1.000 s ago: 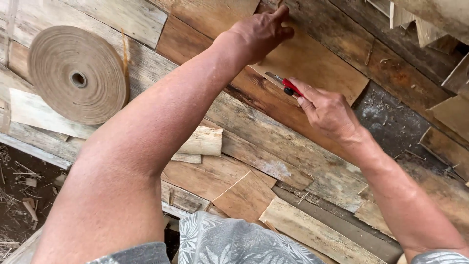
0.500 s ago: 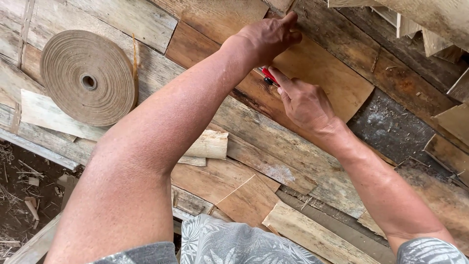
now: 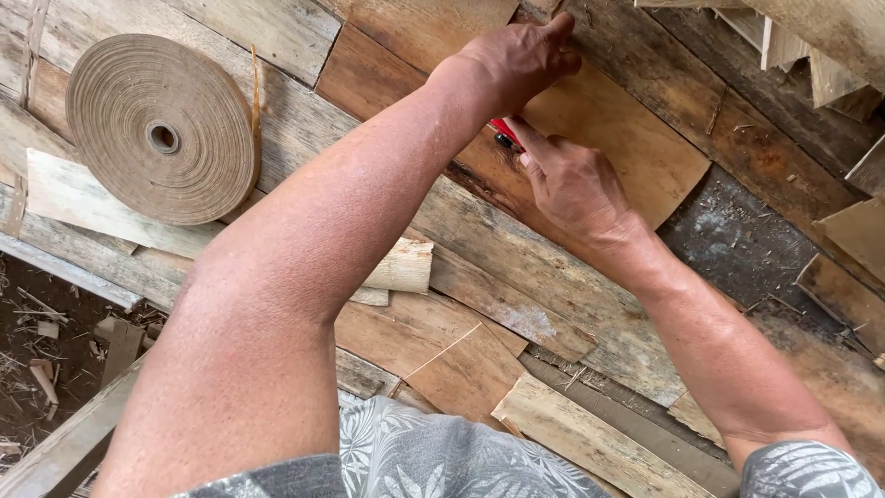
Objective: Cutting and trimming thin wood panels into strips using a utility knife on a wooden work surface
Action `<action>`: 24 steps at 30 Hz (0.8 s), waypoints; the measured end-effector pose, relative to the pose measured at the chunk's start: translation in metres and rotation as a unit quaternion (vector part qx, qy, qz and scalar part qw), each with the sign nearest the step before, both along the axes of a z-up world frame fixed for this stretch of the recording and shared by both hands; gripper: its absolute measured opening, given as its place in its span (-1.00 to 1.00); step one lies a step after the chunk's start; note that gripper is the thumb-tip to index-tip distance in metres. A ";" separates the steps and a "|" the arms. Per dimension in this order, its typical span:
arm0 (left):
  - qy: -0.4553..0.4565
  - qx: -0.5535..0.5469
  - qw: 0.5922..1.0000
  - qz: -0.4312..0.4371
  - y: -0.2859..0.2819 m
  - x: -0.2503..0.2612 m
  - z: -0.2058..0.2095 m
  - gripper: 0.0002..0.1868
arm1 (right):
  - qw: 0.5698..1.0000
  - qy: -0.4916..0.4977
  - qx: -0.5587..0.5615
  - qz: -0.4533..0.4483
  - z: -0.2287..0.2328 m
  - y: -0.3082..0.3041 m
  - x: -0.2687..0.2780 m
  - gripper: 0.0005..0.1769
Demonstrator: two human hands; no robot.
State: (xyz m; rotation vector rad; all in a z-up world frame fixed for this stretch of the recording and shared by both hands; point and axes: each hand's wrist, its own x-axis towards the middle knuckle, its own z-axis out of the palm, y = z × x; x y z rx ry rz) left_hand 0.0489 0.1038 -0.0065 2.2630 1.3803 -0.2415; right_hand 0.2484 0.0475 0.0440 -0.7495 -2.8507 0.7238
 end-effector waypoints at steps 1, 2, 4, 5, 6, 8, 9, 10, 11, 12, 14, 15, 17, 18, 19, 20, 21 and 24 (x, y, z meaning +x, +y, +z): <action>-0.003 -0.009 1.000 0.006 0.000 0.000 0.001 -0.24 | 1.000 -0.005 0.022 0.003 -0.001 -0.001 -0.002 -0.33; -0.004 -0.009 1.000 0.007 -0.001 0.000 0.002 -0.24 | 1.000 -0.005 0.022 0.004 0.000 -0.001 -0.002 -0.33; -0.008 -0.005 1.000 0.009 -0.002 0.000 0.004 -0.20 | 0.999 -0.041 0.020 0.008 0.004 -0.001 -0.003 -0.31; -0.008 -0.005 1.000 0.010 -0.003 0.000 0.005 -0.20 | 0.999 -0.042 0.020 0.009 0.005 -0.001 -0.002 -0.31; -0.009 -0.007 1.000 0.013 -0.003 0.000 0.006 -0.18 | 0.999 -0.045 0.021 0.013 0.005 0.000 -0.001 -0.31; -0.011 -0.008 1.000 0.016 -0.001 0.001 0.002 -0.16 | 0.998 -0.049 0.023 0.018 0.006 0.000 -0.001 -0.30; 0.012 0.016 1.000 -0.007 0.001 0.002 -0.004 -0.17 | 0.999 -0.034 0.020 0.011 0.007 0.000 -0.001 -0.30; 0.035 0.039 0.998 -0.031 0.002 0.003 -0.010 -0.18 | 1.000 -0.018 0.017 0.005 0.008 -0.001 -0.001 -0.31; 0.036 0.039 0.998 -0.029 0.003 0.002 -0.013 -0.18 | 1.000 -0.017 0.017 0.006 0.008 -0.001 -0.002 -0.31; 0.030 0.054 0.997 -0.036 0.004 0.001 -0.016 -0.22 | 1.000 -0.023 0.014 0.006 0.007 0.000 -0.004 -0.30; 0.019 0.068 0.997 -0.044 0.003 0.004 -0.016 -0.26 | 0.999 -0.033 0.009 0.003 0.010 -0.001 -0.003 -0.30; 0.031 0.062 0.996 -0.048 0.003 0.002 -0.012 -0.22 | 0.999 -0.037 0.010 0.006 0.012 -0.001 -0.004 -0.31; 0.041 0.054 0.996 -0.052 0.001 0.001 -0.006 -0.17 | 0.999 -0.041 0.010 0.008 0.013 0.000 -0.007 -0.31; 0.032 0.038 0.998 -0.039 0.001 0.001 -0.004 -0.20 | 0.998 -0.055 0.018 0.012 0.012 0.000 -0.008 -0.30; 0.024 0.023 0.999 -0.027 0.001 0.000 -0.002 -0.22 | 0.997 -0.069 0.026 0.017 0.010 0.002 -0.009 -0.28; 0.023 0.022 0.999 -0.027 0.003 -0.001 -0.011 -0.22 | 0.997 -0.069 0.025 0.017 0.011 0.003 -0.010 -0.28; 0.050 0.101 0.992 -0.062 0.003 0.000 -0.020 -0.18 | 0.996 -0.084 0.023 0.023 0.012 0.003 -0.010 -0.24; 0.097 0.168 0.977 -0.090 0.003 0.002 -0.028 -0.09 | 0.993 -0.111 0.029 0.034 0.012 0.006 -0.009 -0.24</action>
